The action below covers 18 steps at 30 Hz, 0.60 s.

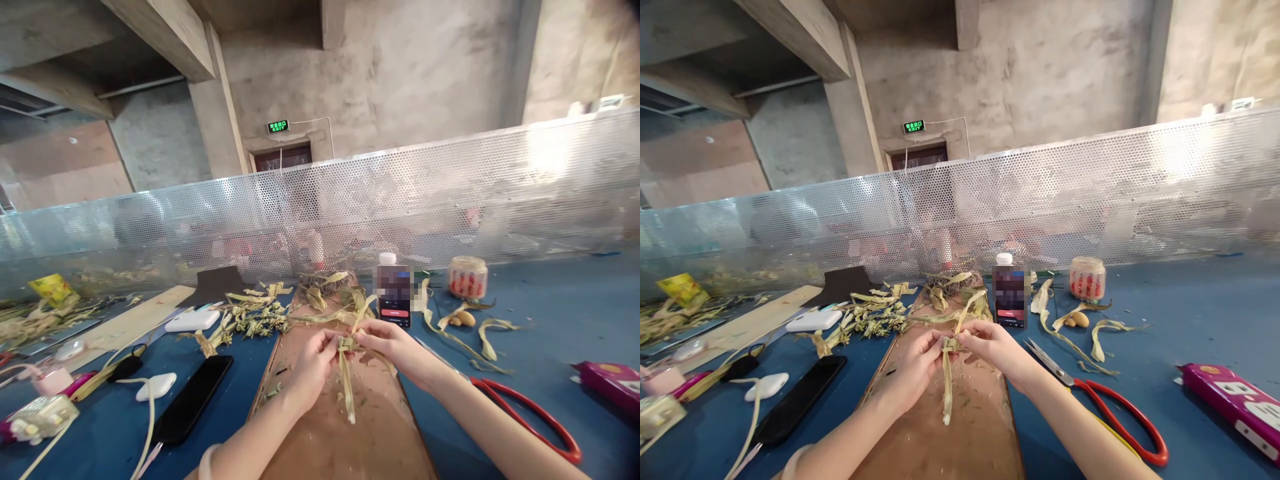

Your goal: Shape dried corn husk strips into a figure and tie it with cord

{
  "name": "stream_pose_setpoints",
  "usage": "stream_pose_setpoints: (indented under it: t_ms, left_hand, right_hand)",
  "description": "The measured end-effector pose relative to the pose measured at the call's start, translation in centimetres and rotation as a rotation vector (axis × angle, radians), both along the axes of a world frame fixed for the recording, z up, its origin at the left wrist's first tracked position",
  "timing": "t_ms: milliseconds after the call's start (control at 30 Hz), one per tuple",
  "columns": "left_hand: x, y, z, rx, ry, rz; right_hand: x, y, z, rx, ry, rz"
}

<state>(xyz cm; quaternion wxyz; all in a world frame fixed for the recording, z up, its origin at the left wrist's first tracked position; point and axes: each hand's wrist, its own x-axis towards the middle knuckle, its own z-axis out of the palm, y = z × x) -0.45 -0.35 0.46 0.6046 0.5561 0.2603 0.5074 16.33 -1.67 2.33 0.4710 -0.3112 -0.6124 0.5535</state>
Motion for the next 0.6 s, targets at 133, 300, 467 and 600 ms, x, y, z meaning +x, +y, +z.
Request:
stream_pose_setpoints:
  t_ms: [133, 300, 467, 600]
  left_hand:
    - [-0.10, -0.01, -0.04, 0.006, 0.066, 0.016]
    - [-0.28, 0.02, 0.22, 0.067, 0.147, 0.039]
    - [-0.52, 0.42, 0.23, 0.176, 0.263, 0.211]
    - [-0.51, 0.55, 0.05, 0.237, 0.342, 0.324]
  right_hand:
    - [0.05, -0.06, -0.20, -0.016, -0.037, -0.003]
    - [0.11, -0.24, -0.34, -0.004, -0.061, 0.010]
    - [-0.31, -0.15, -0.46, 0.030, -0.077, -0.074]
    - [-0.69, 0.09, -0.65, 0.100, -0.146, -0.190]
